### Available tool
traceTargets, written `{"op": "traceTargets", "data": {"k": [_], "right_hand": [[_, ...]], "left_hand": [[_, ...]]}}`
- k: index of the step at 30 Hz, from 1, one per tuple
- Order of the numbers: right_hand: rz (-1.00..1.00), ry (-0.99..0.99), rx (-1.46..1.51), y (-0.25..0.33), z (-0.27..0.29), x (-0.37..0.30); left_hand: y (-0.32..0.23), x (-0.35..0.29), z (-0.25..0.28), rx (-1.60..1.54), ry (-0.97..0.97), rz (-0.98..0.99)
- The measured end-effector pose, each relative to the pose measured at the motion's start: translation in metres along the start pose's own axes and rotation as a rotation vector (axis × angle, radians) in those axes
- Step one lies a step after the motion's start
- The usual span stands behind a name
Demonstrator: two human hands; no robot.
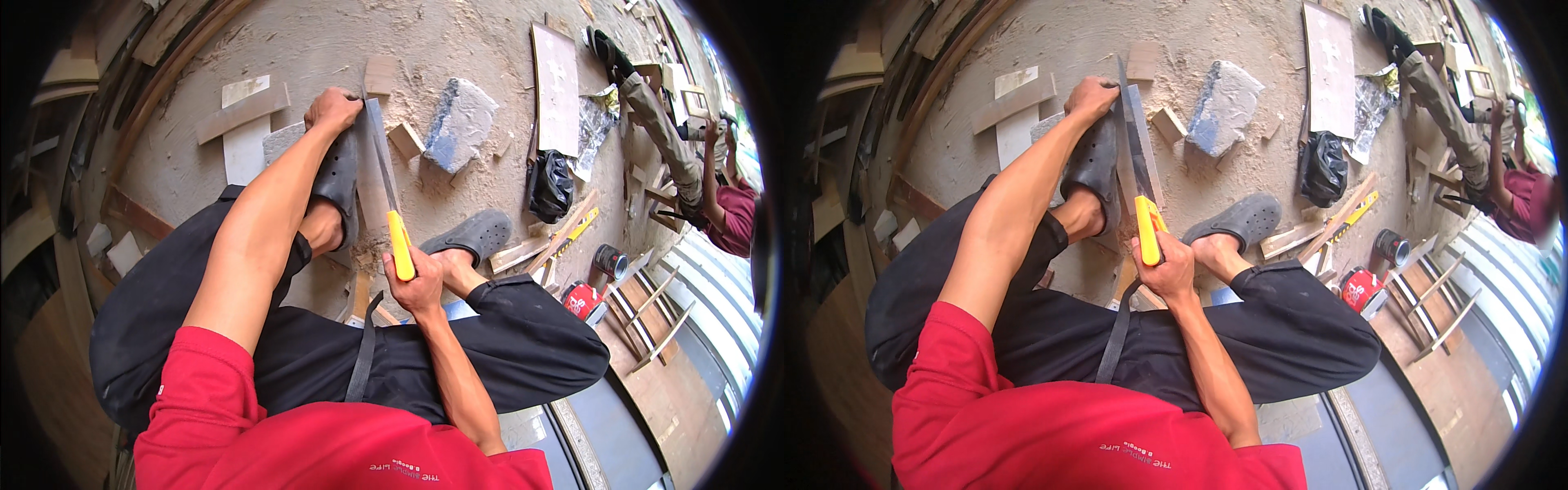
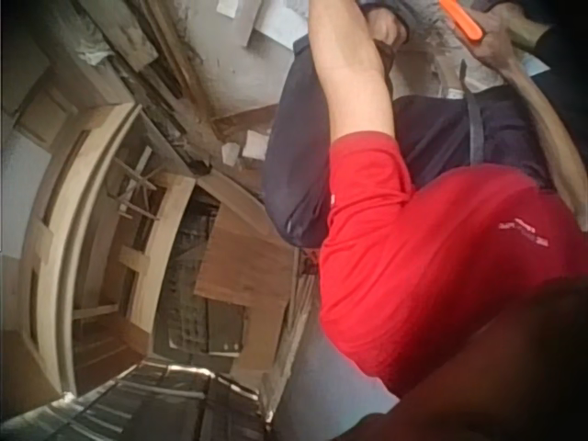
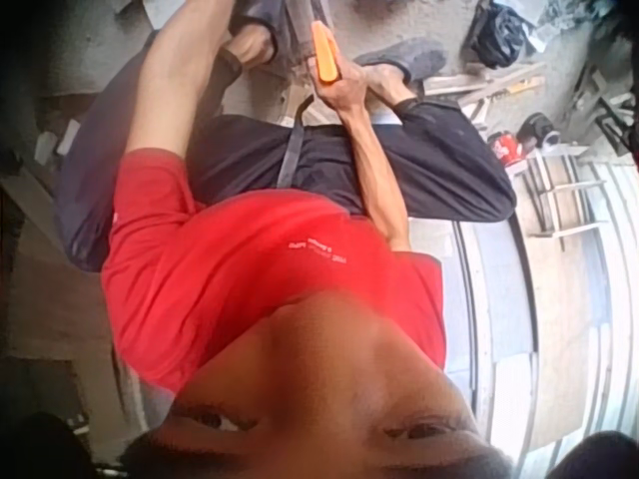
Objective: The person sits on the floor and uses a hand saw to cut a small rectangular piece of wood. They hold the wood with one hand and saw with the other, producing sawdust. The person adjusts the wood's position and continues cutting until the clip ends.
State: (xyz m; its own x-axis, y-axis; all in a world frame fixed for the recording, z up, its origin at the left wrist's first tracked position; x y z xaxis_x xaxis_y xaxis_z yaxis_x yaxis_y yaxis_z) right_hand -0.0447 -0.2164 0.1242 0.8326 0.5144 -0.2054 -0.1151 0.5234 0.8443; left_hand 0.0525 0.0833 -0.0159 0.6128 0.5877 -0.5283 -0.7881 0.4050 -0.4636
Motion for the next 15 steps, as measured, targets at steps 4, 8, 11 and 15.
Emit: {"op": "traceTargets", "data": {"k": [4,8,11,15], "right_hand": [[-0.04,0.011,-0.001,0.001,0.003,-0.005],[-0.054,0.005,0.029,0.007,0.004,0.004],[-0.11,0.033,0.063,0.008,0.008,0.01],[-0.15,0.028,0.056,0.014,0.019,0.006]], "left_hand": [[0.002,0.001,-0.001,0.01,-0.002,0.004],[-0.002,-0.002,0.001,-0.006,0.006,0.003],[0.0,0.001,-0.001,-0.004,-0.007,0.025],[-0.001,0.0,0.0,-0.012,-0.009,0.028]]}}
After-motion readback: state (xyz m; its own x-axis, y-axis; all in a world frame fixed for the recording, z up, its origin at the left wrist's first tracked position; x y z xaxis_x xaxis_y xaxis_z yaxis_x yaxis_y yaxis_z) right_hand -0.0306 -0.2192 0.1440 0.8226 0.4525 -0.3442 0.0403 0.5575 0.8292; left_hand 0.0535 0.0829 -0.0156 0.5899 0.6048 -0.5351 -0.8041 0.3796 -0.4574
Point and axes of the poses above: each hand's wrist, its own x-axis towards the middle knuckle, its own z-axis out of the back of the hand, y = z × x, the point moved 3 cm from there along x, towards the middle knuckle, and after that the axes turned 5 degrees about -z, right-handed, at the moved point
